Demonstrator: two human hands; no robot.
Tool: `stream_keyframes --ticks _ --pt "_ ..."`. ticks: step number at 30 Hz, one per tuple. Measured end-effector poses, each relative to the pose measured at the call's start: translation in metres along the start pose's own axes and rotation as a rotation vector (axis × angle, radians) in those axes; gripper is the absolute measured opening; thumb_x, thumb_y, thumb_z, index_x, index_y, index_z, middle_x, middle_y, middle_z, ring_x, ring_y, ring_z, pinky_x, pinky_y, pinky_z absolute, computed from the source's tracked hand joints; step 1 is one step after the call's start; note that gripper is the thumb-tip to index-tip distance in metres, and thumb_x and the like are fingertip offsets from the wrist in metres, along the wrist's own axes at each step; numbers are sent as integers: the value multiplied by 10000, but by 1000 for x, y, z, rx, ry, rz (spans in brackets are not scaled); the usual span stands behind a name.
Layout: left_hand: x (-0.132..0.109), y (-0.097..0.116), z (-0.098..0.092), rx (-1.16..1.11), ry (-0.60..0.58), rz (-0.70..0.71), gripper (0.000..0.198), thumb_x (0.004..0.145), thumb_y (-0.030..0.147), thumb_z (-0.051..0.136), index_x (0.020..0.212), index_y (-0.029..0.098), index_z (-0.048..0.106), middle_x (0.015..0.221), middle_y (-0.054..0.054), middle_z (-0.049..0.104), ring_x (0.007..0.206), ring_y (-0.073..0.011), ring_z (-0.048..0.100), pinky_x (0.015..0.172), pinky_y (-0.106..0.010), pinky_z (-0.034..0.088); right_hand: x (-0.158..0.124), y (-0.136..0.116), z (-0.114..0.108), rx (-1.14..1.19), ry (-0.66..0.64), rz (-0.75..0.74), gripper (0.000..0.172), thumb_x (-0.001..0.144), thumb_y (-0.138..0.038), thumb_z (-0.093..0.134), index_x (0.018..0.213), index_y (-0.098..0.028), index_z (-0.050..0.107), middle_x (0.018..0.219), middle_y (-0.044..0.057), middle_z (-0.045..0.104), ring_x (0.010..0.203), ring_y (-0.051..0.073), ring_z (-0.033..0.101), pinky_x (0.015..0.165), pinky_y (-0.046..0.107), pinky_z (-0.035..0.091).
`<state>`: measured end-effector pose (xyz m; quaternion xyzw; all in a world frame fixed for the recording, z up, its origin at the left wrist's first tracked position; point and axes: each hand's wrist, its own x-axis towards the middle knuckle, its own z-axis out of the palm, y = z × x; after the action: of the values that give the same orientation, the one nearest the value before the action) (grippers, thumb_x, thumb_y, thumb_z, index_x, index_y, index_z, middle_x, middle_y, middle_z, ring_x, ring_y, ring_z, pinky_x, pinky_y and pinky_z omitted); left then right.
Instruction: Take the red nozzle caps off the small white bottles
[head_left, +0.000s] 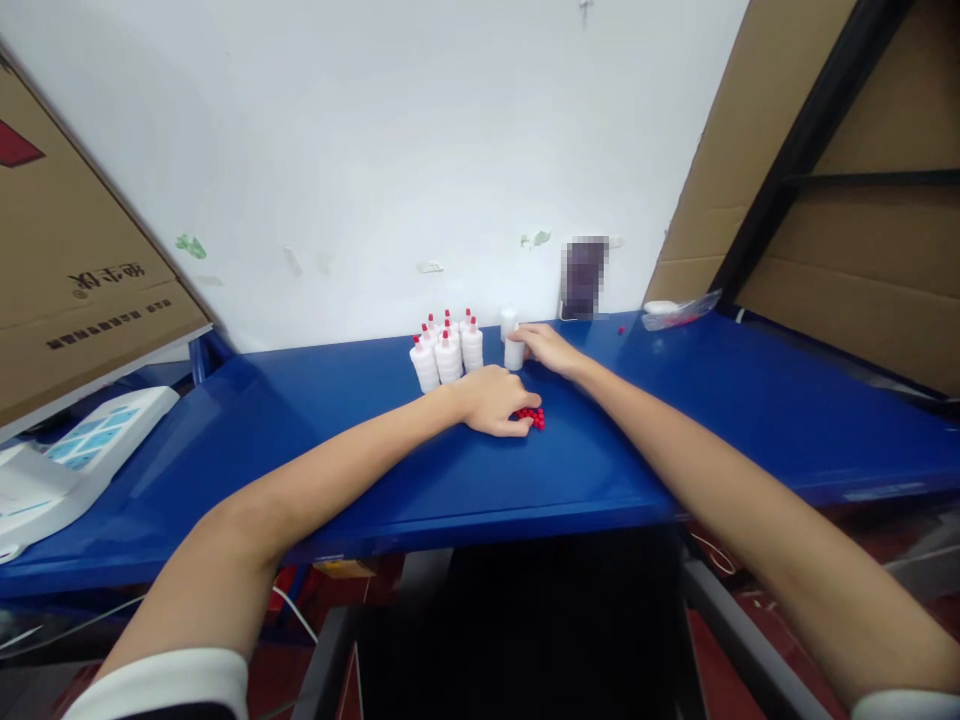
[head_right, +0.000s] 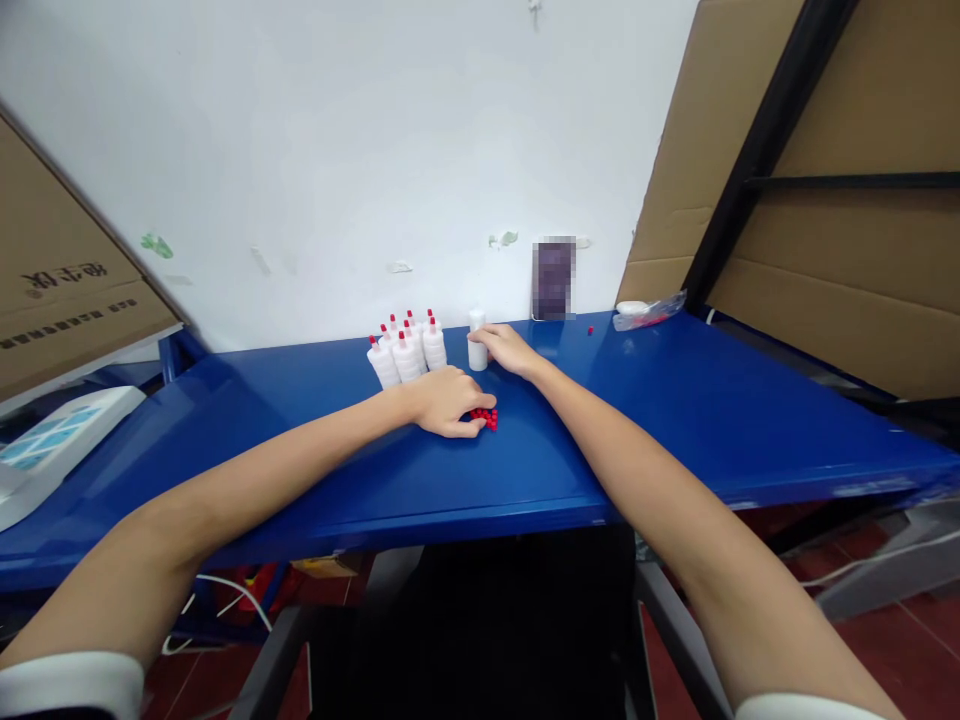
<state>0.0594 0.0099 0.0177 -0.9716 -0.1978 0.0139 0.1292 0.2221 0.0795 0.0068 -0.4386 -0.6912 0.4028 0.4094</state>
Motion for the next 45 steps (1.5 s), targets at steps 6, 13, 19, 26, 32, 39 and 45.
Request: stream_keyframes --ticks 6,13,19,26,32,39,45 --pt "4 -5 1 61 2 84 332 940 400 469 886 196 725 759 -99 742 632 -240 677 560 -336 387 2 3 -1 13 0 -16 260 776 -433 598 720 -183 637 632 -4 574 640 154 504 618 290 413" --pt "-2 -7 4 -1 36 103 346 973 393 442 908 196 719 760 -88 745 603 -211 657 570 -323 390 3 4 -2 9 -3 -9 270 786 -441 615 758 -179 673 662 14 619 664 169 538 619 293 427" --pt "-6 -9 7 -17 66 115 408 1001 404 409 807 190 698 686 -80 715 534 -190 617 548 -319 368 3 5 -1 22 -21 -22 291 786 -460 630 752 -175 677 665 19 636 661 170 551 620 296 433" --pt "-19 -4 6 -68 71 46 448 1022 416 406 729 191 659 638 -72 686 524 -182 604 561 -315 383 4 6 -1 13 -35 -13 302 807 -465 642 742 -173 678 665 32 657 636 176 559 621 304 438" --pt "-34 5 3 -132 43 -56 457 1030 426 413 701 189 626 606 -59 643 496 -172 569 542 -312 359 5 8 -2 13 -47 -19 320 797 -492 664 753 -175 685 658 24 639 620 174 551 614 307 432" --pt "-52 9 1 -240 6 -137 456 1046 420 399 694 188 573 610 -35 613 518 -153 543 533 -293 315 0 6 3 -29 -96 -113 345 790 -529 634 745 -190 679 727 7 638 701 164 530 668 297 403" --pt "-56 13 5 -334 52 -227 462 1047 412 395 672 185 539 580 -20 576 506 -136 500 544 -280 300 -6 -1 11 -7 -228 -202 235 783 -421 643 790 -192 694 800 21 698 758 180 582 726 303 442"
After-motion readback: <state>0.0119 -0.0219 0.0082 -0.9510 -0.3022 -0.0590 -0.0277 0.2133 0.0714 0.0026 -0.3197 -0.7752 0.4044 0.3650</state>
